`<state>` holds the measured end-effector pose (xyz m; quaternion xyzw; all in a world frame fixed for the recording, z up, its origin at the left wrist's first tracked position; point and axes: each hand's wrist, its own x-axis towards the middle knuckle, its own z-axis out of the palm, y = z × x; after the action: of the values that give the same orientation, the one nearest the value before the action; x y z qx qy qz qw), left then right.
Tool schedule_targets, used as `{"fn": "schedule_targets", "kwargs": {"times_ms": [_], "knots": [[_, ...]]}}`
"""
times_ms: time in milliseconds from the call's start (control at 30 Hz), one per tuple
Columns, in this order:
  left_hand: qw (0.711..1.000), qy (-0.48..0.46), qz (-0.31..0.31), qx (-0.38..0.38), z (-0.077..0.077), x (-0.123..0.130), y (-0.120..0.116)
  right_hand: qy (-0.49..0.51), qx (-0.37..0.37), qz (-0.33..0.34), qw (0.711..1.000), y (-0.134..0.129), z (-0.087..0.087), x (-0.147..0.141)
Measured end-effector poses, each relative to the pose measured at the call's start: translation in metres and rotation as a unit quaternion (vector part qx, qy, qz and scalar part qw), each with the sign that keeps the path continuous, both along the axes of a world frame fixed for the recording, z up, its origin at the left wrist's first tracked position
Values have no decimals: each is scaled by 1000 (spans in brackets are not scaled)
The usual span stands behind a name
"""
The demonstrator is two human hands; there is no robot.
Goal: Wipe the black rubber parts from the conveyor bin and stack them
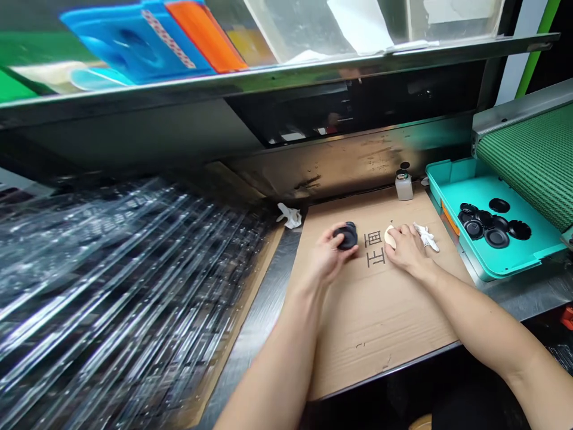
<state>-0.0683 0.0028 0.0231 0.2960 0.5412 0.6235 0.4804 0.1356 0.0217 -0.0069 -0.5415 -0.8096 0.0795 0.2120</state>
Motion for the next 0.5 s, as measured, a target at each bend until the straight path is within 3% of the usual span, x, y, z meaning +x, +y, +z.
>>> {"fn": "schedule_targets", "kwargs": {"times_ms": [100, 167, 333, 500], "knots": [[981, 192, 9, 2, 10, -34, 22, 6, -2, 0, 1000, -1, -1, -2], [965, 262, 1, -25, 16, -53, 37, 9, -5, 1, 1000, -1, -2, -3], [938, 325, -78, -89, 11, -68, 56, 7, -7, 3, 1000, -3, 0, -4], [894, 414, -102, -137, -2, -66, 58, 6, -8, 7, 1000, -4, 1, -4]]}}
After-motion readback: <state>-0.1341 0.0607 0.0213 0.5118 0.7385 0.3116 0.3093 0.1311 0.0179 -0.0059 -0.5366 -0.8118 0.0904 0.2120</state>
